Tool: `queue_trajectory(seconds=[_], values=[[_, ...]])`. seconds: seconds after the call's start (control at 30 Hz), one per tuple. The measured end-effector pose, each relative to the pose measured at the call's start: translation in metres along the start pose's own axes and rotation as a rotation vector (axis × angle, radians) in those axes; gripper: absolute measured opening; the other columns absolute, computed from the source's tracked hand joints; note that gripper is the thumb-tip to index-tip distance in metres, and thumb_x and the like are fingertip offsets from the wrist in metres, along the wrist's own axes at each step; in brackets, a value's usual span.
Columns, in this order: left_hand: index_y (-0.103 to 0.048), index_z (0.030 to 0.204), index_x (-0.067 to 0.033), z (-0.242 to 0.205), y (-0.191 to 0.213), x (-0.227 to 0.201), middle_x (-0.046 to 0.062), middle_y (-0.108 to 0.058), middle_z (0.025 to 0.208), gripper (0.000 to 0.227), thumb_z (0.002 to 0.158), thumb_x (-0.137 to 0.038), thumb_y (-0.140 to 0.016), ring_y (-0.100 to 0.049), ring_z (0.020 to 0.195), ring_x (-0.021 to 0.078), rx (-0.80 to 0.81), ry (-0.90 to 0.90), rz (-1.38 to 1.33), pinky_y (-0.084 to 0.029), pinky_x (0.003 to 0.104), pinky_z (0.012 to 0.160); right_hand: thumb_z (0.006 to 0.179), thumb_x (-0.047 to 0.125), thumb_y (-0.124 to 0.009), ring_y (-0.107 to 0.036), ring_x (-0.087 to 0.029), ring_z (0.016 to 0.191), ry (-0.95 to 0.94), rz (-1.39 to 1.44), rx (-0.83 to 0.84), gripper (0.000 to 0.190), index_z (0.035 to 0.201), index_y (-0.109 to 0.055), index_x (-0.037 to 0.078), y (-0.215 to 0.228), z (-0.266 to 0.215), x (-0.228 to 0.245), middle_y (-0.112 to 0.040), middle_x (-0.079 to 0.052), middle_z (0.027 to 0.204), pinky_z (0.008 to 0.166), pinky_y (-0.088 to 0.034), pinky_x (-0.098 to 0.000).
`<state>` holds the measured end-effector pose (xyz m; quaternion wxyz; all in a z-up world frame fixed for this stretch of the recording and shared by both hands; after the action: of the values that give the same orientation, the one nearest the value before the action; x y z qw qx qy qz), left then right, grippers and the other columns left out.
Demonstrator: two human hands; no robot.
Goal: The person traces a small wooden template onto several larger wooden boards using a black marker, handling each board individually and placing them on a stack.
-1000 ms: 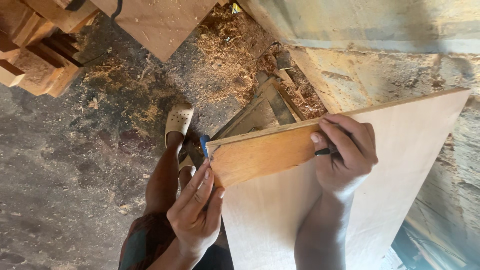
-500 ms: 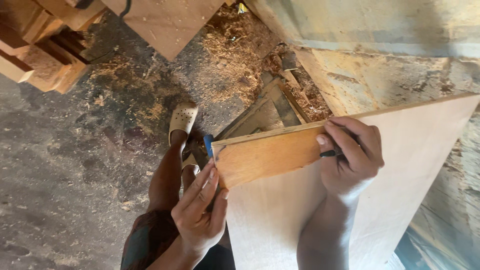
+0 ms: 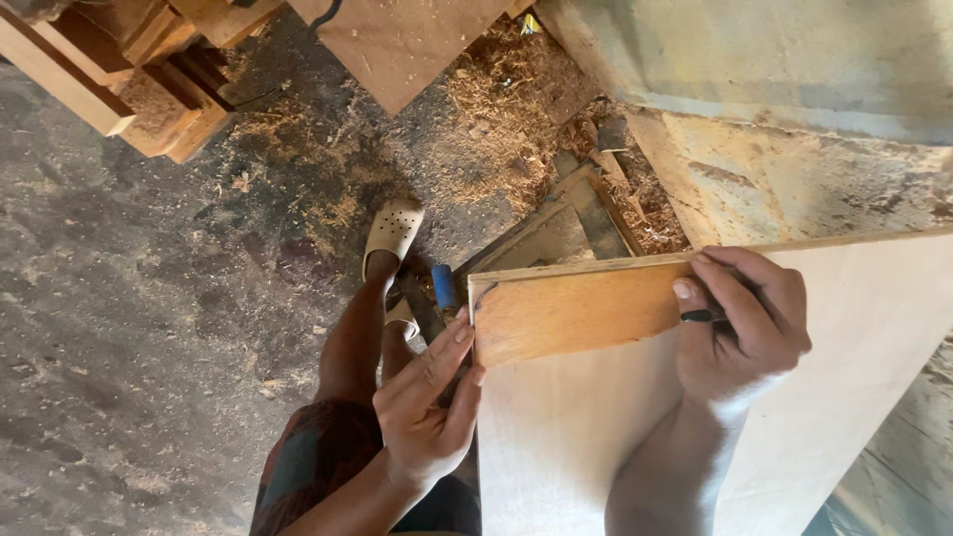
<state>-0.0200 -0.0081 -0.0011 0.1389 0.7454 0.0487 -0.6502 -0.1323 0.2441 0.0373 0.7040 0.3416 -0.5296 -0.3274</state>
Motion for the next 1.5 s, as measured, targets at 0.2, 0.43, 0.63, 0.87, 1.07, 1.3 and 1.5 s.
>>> queue_trajectory(seconds=[0.2, 0.43, 0.63, 0.87, 1.07, 1.3, 1.5], values=[[-0.069, 0.123, 0.006, 0.003, 0.001, -0.003, 0.025, -0.072, 0.125, 0.037, 0.086, 0.006, -0.073, -0.081, 0.097, 0.0197, 0.016, -0.018, 0.082, -0.058, 0.026, 0.089, 0.091, -0.01, -0.086, -0.063, -0.021, 0.099, 0.012, -0.009, 0.006, 0.024, 0.112, -0.078, -0.001, 0.001, -0.002, -0.004, -0.073, -0.011, 0.116, 0.087, -0.053, -0.0275], [-0.069, 0.124, 0.004, 0.002, 0.001, -0.002, 0.025, -0.072, 0.126, 0.038, 0.087, 0.007, -0.072, -0.081, 0.097, 0.0186, 0.023, -0.025, 0.074, -0.058, 0.024, 0.09, 0.092, -0.01, -0.086, -0.064, -0.02, 0.099, 0.02, 0.007, 0.004, 0.024, 0.112, -0.078, -0.001, 0.0, -0.003, -0.006, -0.073, -0.011, 0.115, 0.084, -0.054, -0.0268], [-0.069, 0.125, 0.0038, -0.001, 0.001, 0.002, 0.026, -0.071, 0.127, 0.038, 0.088, 0.007, -0.071, -0.08, 0.099, 0.02, 0.034, -0.012, 0.055, -0.06, 0.024, 0.088, 0.09, -0.009, -0.088, -0.063, -0.019, 0.096, 0.048, -0.012, 0.002, 0.024, 0.111, -0.078, 0.0, -0.001, -0.002, -0.008, -0.073, -0.011, 0.114, 0.082, -0.053, -0.0271], [-0.069, 0.124, 0.0038, -0.004, -0.001, 0.007, 0.026, -0.072, 0.126, 0.035, 0.09, 0.005, -0.07, -0.081, 0.095, 0.02, 0.021, 0.033, -0.013, -0.065, 0.023, 0.08, 0.092, -0.011, -0.088, -0.065, -0.019, 0.099, 0.033, 0.025, -0.006, 0.026, 0.113, -0.078, 0.0, -0.002, -0.003, -0.009, -0.073, -0.011, 0.115, 0.083, -0.055, -0.025], [-0.036, 0.143, 0.0005, 0.037, -0.01, -0.007, 0.012, -0.063, 0.127, 0.069, 0.089, -0.006, -0.077, -0.068, 0.112, 0.0119, 0.106, 0.361, -0.558, -0.058, 0.029, 0.094, 0.093, -0.011, -0.087, -0.065, -0.019, 0.1, 0.012, 0.011, 0.005, 0.024, 0.112, -0.078, -0.001, 0.0, -0.002, -0.004, -0.073, -0.012, 0.115, 0.086, -0.055, -0.0263], [-0.077, 0.107, 0.0018, 0.054, -0.028, 0.004, 0.009, -0.081, 0.092, 0.029, 0.086, -0.018, -0.082, -0.072, 0.076, 0.0089, 0.268, 0.566, -0.242, -0.058, 0.026, 0.067, 0.093, -0.009, -0.084, -0.064, -0.02, 0.095, 0.019, -0.026, 0.007, 0.02, 0.11, -0.077, -0.003, 0.004, 0.002, 0.001, -0.071, -0.014, 0.116, 0.079, -0.054, -0.0281], [-0.076, 0.103, 0.0019, 0.053, -0.028, 0.004, 0.009, -0.081, 0.092, 0.026, 0.085, -0.015, -0.082, -0.074, 0.076, 0.0074, 0.243, 0.56, -0.292, -0.06, 0.024, 0.066, 0.109, 0.03, -0.054, -0.074, -0.014, 0.076, 0.259, 0.776, -0.316, 0.031, 0.104, -0.078, 0.009, 0.019, 0.021, 0.028, -0.07, -0.023, 0.117, 0.06, -0.054, -0.0246]])
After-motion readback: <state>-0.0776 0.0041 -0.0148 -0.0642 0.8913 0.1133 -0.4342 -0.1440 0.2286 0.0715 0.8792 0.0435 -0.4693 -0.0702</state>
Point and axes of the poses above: each hand's wrist, its own z-axis towards the middle knuckle, its own y-axis out of the back of the hand, x = y × z, the point moved 2 cm from there along z, towards the middle knuckle
